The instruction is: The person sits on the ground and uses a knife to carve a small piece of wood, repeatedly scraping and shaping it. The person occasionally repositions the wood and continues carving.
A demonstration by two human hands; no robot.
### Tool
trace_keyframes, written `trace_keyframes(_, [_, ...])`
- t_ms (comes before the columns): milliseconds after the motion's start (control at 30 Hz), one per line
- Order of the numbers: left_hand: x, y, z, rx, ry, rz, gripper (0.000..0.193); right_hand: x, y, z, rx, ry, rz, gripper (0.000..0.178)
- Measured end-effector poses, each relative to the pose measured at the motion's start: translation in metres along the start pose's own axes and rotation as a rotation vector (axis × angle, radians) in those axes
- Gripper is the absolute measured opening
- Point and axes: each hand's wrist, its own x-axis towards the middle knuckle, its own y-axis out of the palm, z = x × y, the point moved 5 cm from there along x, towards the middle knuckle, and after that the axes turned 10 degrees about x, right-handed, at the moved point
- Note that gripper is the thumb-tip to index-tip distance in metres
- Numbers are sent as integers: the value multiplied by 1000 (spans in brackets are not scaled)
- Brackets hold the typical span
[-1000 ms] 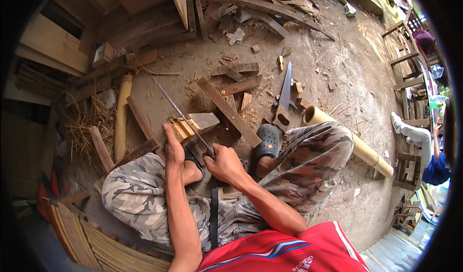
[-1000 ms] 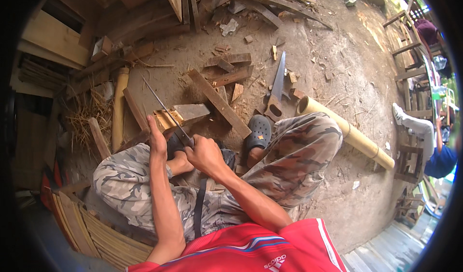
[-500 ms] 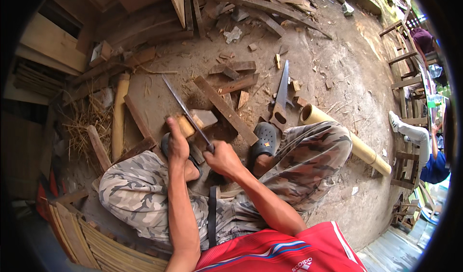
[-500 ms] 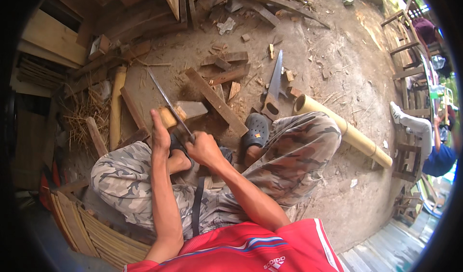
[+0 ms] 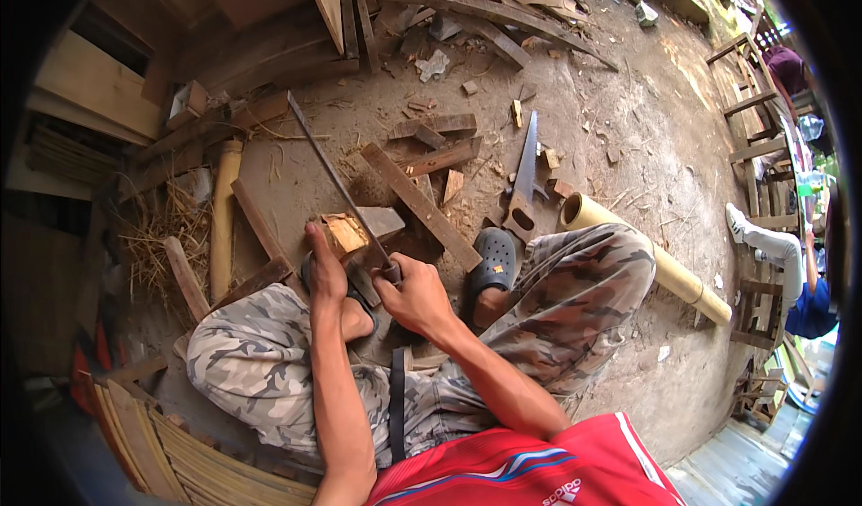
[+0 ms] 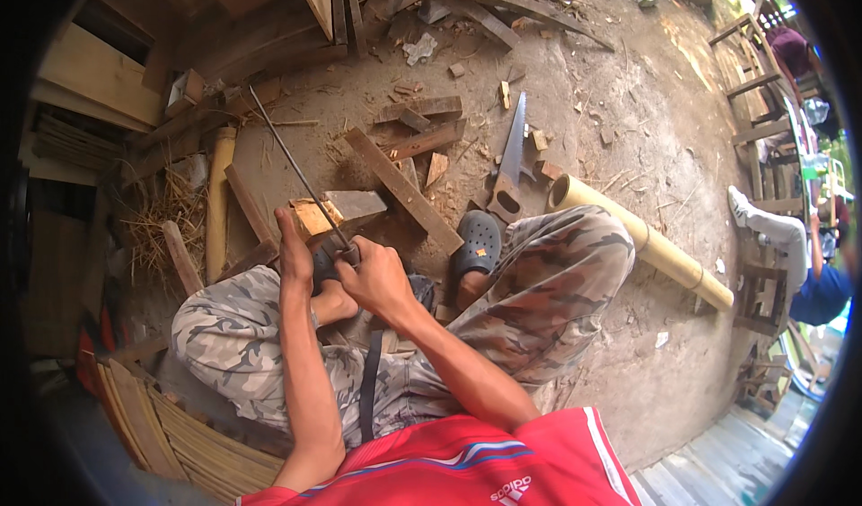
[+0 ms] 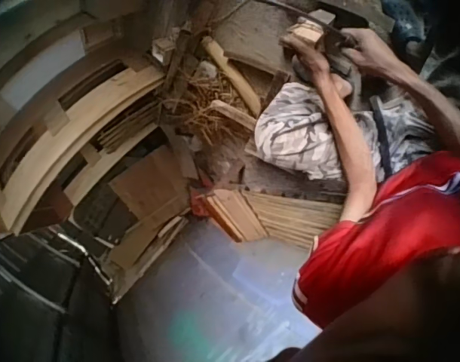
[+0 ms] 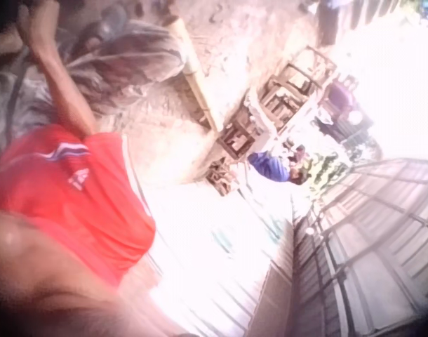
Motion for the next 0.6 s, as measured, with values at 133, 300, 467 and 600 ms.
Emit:
trace_keyframes(133, [-7,8,-11,14,44,68,90,-1,7,-30,59,-28,-53,26])
trace_keyframes(300, [2,-5,6,8,60,14,90,-4,2,3,4,27,0,24])
trace_keyframes(467, [-12,9,-19,184,-85,90,91,7,6,-45,-77,113,104,25])
trace_keyframes(600, [-1,-5,2,111,66,-124,92,4,4,-11,-66,20,24,26])
